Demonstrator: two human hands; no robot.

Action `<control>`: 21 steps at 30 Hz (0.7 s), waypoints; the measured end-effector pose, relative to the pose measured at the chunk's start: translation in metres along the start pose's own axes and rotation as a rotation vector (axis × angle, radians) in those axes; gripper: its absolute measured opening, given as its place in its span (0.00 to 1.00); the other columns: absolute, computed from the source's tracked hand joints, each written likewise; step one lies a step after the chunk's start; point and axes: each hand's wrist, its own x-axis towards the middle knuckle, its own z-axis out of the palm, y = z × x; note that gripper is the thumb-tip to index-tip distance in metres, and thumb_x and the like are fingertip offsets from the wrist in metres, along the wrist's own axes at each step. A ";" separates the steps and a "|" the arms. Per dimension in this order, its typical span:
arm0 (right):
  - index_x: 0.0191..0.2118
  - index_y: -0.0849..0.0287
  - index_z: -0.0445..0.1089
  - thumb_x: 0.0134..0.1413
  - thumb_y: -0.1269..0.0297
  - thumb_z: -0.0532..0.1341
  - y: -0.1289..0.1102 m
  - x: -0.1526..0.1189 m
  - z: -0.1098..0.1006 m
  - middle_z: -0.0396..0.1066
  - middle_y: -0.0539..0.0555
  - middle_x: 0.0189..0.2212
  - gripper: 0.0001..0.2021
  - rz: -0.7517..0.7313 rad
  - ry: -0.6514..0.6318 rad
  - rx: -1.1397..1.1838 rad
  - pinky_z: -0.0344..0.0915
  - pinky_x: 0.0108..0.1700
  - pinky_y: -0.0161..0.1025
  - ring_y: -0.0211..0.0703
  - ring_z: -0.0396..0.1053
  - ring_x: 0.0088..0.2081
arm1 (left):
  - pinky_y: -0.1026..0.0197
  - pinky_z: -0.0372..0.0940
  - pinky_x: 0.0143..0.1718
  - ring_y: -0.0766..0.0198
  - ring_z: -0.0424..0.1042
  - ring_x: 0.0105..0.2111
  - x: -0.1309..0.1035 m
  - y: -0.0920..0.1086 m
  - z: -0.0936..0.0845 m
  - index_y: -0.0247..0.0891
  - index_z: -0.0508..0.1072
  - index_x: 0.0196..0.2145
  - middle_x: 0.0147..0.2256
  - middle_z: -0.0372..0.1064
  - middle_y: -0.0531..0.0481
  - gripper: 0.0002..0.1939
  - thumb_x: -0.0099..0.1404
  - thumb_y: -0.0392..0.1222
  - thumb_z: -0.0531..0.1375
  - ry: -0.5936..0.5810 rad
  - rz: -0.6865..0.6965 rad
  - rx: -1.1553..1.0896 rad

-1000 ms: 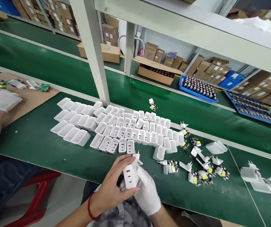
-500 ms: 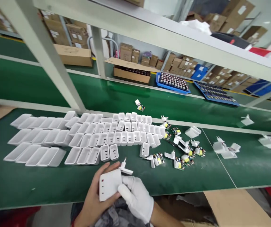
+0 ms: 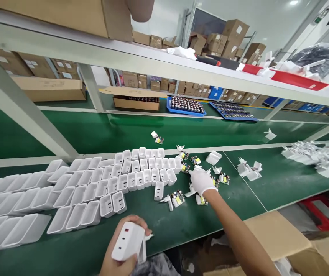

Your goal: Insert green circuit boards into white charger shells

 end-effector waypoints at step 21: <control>0.49 0.53 0.69 0.68 0.66 0.53 -0.160 -0.071 -0.055 0.73 0.51 0.28 0.11 -0.875 0.113 0.242 0.49 0.25 0.38 0.37 0.62 0.22 | 0.55 0.64 0.41 0.55 0.64 0.44 0.028 0.033 -0.032 0.41 0.58 0.51 0.44 0.61 0.42 0.26 0.55 0.28 0.56 -0.042 0.427 0.574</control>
